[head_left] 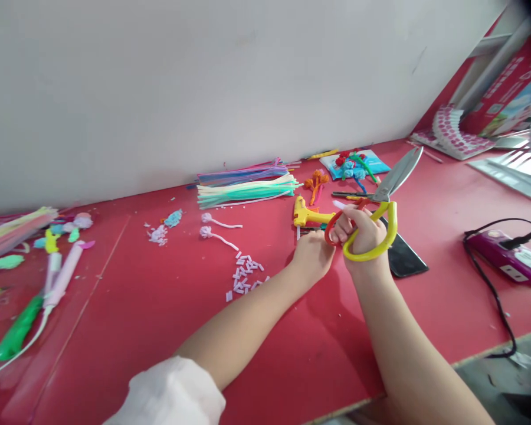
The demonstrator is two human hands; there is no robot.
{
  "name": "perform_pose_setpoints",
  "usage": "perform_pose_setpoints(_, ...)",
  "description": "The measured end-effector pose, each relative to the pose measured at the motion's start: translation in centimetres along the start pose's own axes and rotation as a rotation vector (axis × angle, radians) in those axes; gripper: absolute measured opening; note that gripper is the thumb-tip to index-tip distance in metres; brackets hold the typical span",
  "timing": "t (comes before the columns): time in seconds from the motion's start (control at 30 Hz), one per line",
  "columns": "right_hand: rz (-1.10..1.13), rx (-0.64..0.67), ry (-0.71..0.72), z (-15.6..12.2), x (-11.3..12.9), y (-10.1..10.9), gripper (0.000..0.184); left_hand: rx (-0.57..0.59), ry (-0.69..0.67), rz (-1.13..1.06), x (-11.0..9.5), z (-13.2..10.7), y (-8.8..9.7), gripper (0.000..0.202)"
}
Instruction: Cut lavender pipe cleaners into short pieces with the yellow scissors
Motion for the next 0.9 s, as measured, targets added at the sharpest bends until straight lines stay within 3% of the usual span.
perform_pose_setpoints(0.1, -0.010, 0.013, -0.018, -0.3, 0.0, -0.2, 0.016, 0.014, 0.021, -0.010, 1.3, -2.4, 2.5, 0.016)
perform_pose_setpoints(0.23, -0.006, 0.045, -0.033, -0.8, 0.0, -0.5, 0.017, 0.142, 0.204, -0.213, 4.7, -7.9, 6.9, 0.016)
perform_pose_setpoints(0.33, -0.037, 0.057, -0.067, -1.3, -0.1, -0.8, 0.018, 0.179, 0.287, -0.305, 7.2, -10.9, 8.8, 0.019)
perform_pose_setpoints(0.4, -0.059, 0.063, -0.075, -1.5, -0.3, -0.9, 0.018, 0.129, 0.315, -0.364, 8.9, -11.6, 9.0, 0.022)
perform_pose_setpoints(0.5, -0.068, 0.067, -0.056, -1.6, -0.6, -0.9, 0.017, -0.141, 0.370, -0.270, 11.5, -11.5, 8.5, 0.022)
perform_pose_setpoints(0.57, -0.071, 0.076, -0.044, -1.7, -0.7, -0.9, 0.018, -0.238, 0.372, -0.171, 12.9, -11.3, 7.9, 0.020)
perform_pose_setpoints(0.63, -0.082, 0.096, -0.045, -1.9, -0.7, -1.0, 0.020, -0.238, 0.336, -0.148, 13.5, -11.4, 7.4, 0.020)
perform_pose_setpoints(0.77, -0.110, 0.138, -0.045, -2.5, -0.7, -1.4, 0.021, -0.122, 0.218, -0.221, 12.7, -11.9, 7.2, 0.025)
perform_pose_setpoints(0.9, -0.137, 0.153, -0.044, -3.0, -1.1, -1.7, 0.022, -0.157, 0.199, -0.207, 12.7, -12.2, 7.0, 0.026)
Point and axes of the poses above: each hand's wrist, its own z-axis towards the middle knuckle, its own y-axis out of the back of the hand, x = y × z, the point moved 2 cm from there along z, towards the middle knuckle, and after that the axes turned 11 degrees about -x, right-handed, at the moved point
